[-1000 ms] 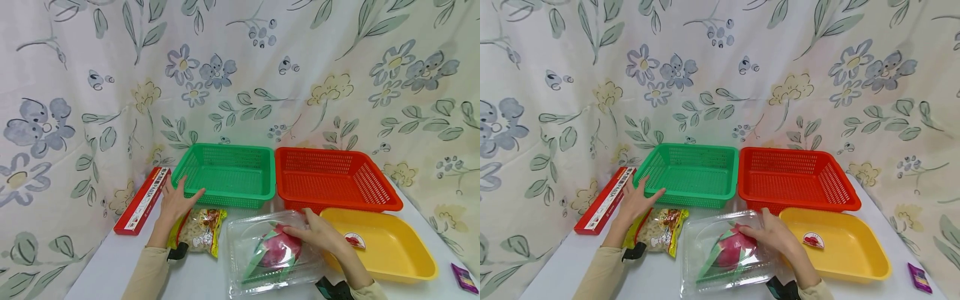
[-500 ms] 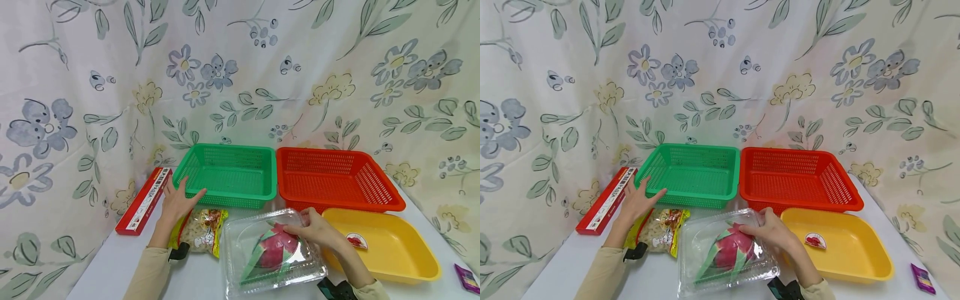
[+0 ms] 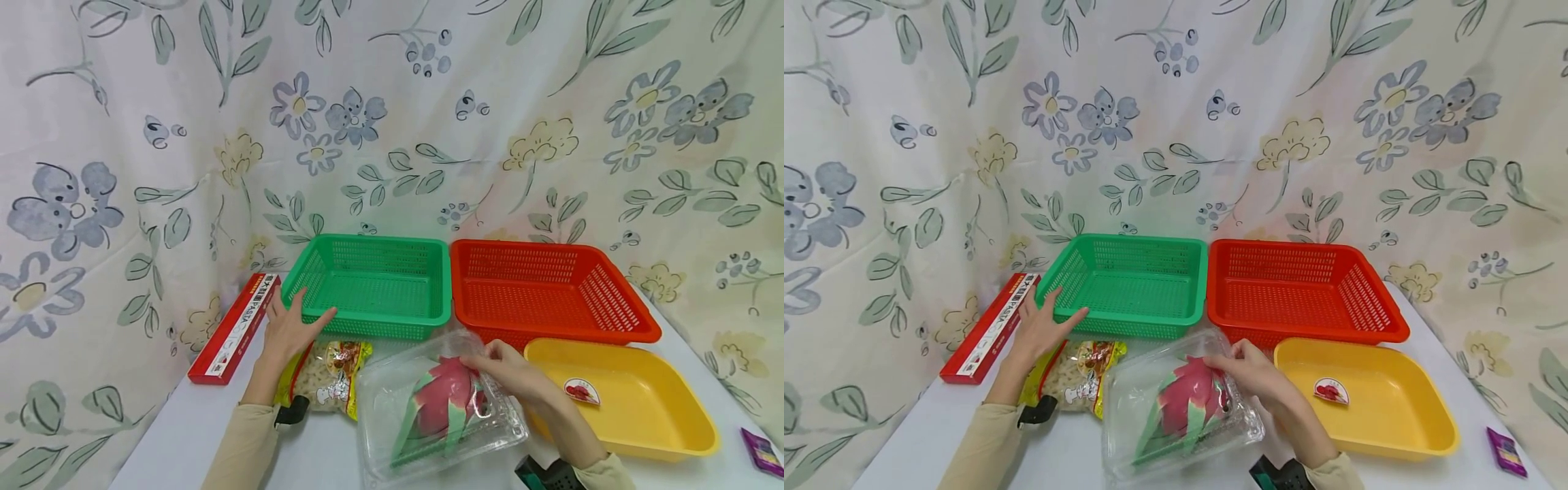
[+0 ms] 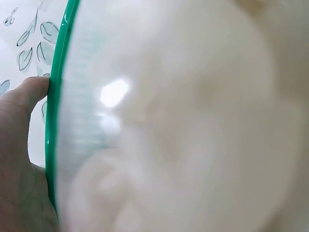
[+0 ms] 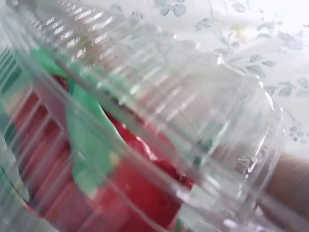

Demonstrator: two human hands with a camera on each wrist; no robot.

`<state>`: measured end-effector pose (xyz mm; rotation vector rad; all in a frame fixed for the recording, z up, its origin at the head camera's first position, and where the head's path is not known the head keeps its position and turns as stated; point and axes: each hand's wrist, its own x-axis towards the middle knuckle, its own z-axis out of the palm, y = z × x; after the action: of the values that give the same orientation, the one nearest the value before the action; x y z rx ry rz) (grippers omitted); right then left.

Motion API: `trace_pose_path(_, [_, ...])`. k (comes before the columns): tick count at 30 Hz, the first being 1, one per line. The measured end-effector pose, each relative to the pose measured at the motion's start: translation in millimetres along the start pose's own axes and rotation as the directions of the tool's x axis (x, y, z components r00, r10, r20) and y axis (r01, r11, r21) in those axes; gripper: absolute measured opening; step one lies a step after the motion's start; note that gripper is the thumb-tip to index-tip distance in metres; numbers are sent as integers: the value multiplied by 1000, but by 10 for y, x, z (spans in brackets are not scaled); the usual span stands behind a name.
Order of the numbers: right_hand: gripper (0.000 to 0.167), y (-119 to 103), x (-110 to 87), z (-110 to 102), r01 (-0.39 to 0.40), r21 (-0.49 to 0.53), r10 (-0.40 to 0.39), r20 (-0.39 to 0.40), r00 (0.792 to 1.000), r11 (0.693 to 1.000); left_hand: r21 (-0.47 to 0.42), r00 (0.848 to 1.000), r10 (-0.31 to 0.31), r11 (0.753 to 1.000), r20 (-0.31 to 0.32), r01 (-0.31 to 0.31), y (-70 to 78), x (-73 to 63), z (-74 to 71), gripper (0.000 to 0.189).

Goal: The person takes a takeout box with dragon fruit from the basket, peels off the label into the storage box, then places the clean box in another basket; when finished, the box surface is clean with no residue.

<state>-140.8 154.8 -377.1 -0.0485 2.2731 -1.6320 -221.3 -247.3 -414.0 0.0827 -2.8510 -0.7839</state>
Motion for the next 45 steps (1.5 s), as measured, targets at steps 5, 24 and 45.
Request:
trace_pose_path(5, [35,-17,-21,45,-17,113,9,68,998,993,-3,1000,0,1000,1,0,0,-1,-1,101])
trace_pose_path(24, [58,53,46,-107,185,115,-213,333,918,976,4,1000,0,1000,-5,0,17,4,-7,100])
trace_pose_path(45, [62,-633,224,-610,218,223,-258,168,952,950,2,1000,-18,1000,-18,18,-3,-10,14,98])
